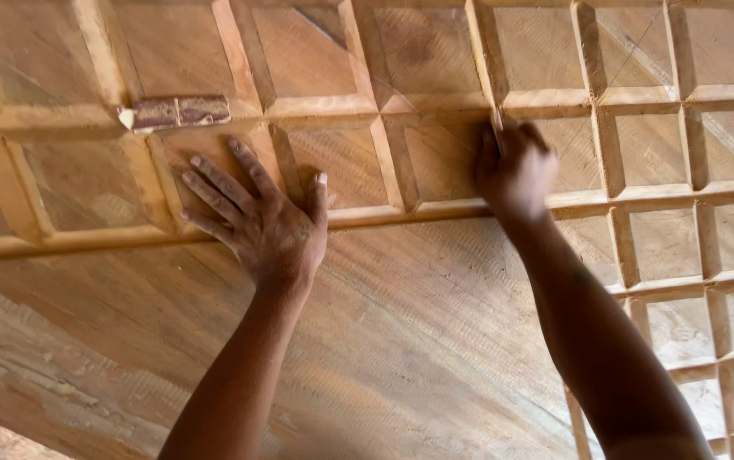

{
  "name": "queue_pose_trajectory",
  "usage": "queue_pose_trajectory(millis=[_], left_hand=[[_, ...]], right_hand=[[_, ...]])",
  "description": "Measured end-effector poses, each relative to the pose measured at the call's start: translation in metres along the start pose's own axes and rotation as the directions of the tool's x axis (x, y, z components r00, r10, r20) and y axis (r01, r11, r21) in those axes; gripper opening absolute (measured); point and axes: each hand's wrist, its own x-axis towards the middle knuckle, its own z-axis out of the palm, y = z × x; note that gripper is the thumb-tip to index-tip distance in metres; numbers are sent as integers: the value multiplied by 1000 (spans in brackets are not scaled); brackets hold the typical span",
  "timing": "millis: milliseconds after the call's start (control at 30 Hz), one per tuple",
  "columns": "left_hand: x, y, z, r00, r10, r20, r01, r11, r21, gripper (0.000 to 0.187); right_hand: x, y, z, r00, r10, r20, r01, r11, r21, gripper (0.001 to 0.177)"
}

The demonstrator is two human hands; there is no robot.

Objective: The person sands a large wooden surface featuring a grid of raised square panels using a sanding block. They systematically rub the sanding block over the raised edges and flat surfaces of the grid pattern to smooth the wood.

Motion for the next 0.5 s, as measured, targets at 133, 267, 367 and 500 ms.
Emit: queue_pose_trajectory(millis=[133,267,367,500], left_hand=[[-6,2,-1,1000,-7,0,7,1000,-7,108],[-5,2,-1,1000,-10,-8,10,1000,-18,109],[-2,3,0,1000,-12,-22,11,1000,-11,110],[1,3,1,1000,7,-28,-6,1000,16,109]], right_hand=[[55,11,49,990,117,80,-118,993,9,18],[-14,-13,-22,998,-67,12,67,998,-3,19],[0,-6,-6,998,-16,57,18,999,-35,18],[90,11,81,981,190,32,-191,981,17,21]])
